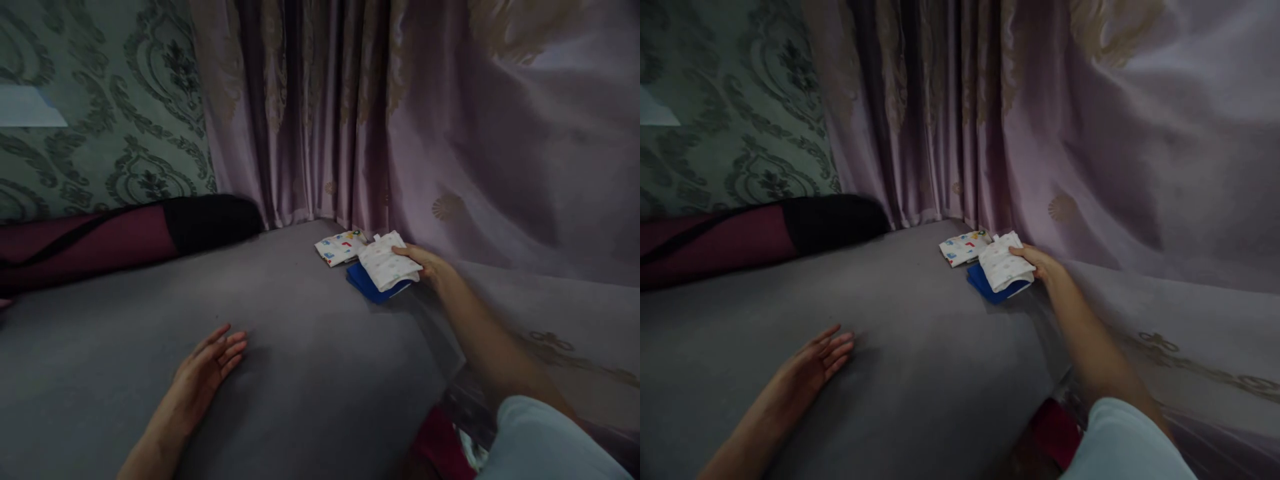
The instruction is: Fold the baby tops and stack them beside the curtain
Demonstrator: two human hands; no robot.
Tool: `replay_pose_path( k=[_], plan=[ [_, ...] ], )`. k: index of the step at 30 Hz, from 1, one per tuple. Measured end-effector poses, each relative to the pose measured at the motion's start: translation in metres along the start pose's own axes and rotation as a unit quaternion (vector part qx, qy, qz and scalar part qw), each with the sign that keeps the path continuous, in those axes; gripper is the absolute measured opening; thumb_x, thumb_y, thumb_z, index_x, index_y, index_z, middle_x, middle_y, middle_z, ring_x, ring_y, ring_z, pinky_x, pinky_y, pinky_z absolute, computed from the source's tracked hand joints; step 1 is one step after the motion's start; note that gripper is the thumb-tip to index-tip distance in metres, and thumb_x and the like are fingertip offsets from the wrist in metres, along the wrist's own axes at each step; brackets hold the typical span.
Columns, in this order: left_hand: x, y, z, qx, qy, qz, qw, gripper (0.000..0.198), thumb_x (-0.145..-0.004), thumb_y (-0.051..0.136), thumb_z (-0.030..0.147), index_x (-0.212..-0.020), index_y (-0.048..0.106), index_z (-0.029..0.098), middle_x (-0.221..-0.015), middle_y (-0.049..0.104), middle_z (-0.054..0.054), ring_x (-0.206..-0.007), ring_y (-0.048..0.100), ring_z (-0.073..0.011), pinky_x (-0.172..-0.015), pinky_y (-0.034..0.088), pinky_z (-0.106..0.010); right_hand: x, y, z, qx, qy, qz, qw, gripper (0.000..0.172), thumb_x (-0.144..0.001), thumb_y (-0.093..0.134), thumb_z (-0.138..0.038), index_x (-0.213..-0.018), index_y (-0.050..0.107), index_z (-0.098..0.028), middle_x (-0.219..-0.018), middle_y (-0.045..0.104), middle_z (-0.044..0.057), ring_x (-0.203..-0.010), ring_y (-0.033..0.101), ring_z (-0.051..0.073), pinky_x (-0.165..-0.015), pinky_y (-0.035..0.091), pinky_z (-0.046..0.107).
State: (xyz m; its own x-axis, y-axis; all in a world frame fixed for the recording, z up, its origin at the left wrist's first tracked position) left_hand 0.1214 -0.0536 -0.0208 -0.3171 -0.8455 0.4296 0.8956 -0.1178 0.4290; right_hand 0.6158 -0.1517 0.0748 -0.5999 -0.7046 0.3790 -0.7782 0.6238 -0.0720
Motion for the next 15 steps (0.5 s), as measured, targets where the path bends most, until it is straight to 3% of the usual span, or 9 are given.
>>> replay_pose_path(
  k=[7,11,13,15],
  plan=[
    [-0.008,-0.014,0.001,-0.026,0.005,0.030,0.999,0.036,-0.083,0.055,0.004,-0.119,0.058,0.009,-0.089,0.074,-0.010,-0.070,0.072,-0.0148,-0.062,0.058,-0.022,-0.035,-0.023,0.013,0.180,-0.039,-0.002,0.983,0.039,-0.081,0.075,-0.021,-0.117,0.065,-0.013,-0.089,0.076,0.011,-0.075,0.073,0.022,-0.076,0.061,0.035],
    [-0.007,-0.013,0.001,-0.037,0.002,0.027,0.999,0.032,-0.084,0.056,0.004,-0.115,0.059,0.009,-0.088,0.074,-0.009,-0.068,0.071,-0.0136,-0.061,0.058,-0.021,-0.044,-0.026,0.006,0.247,-0.102,0.003,0.963,0.039,-0.082,0.072,-0.020,-0.119,0.065,-0.012,-0.090,0.076,0.008,-0.079,0.072,0.021,-0.076,0.060,0.034],
    [-0.006,-0.012,0.001,-0.045,0.002,0.023,0.999,0.031,-0.084,0.057,0.004,-0.115,0.060,0.010,-0.089,0.074,-0.009,-0.069,0.071,-0.0133,-0.061,0.058,-0.020,-0.043,-0.022,-0.001,0.288,-0.153,-0.001,0.945,0.042,-0.085,0.067,-0.021,-0.125,0.061,-0.013,-0.099,0.076,0.008,-0.088,0.070,0.021,-0.080,0.059,0.034],
    [-0.005,-0.011,0.001,-0.051,0.005,0.026,0.998,0.029,-0.085,0.056,0.004,-0.114,0.060,0.010,-0.089,0.074,-0.009,-0.068,0.071,-0.0130,-0.061,0.058,-0.020,-0.039,-0.020,-0.004,0.396,-0.190,0.041,0.897,0.044,-0.086,0.063,-0.021,-0.129,0.059,-0.014,-0.110,0.073,0.010,-0.099,0.068,0.023,-0.087,0.056,0.037]
  ],
)
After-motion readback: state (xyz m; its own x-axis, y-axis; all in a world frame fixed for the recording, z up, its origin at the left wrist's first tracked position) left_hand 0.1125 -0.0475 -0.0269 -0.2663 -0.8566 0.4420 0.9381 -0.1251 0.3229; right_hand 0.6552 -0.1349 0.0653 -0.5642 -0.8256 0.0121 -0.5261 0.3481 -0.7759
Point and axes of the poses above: each hand's wrist, its own x-axis away from the middle knuckle, its own y-axis out of the palm, z = x × y, the point moved 5 cm from there along -x, towards the middle knuckle
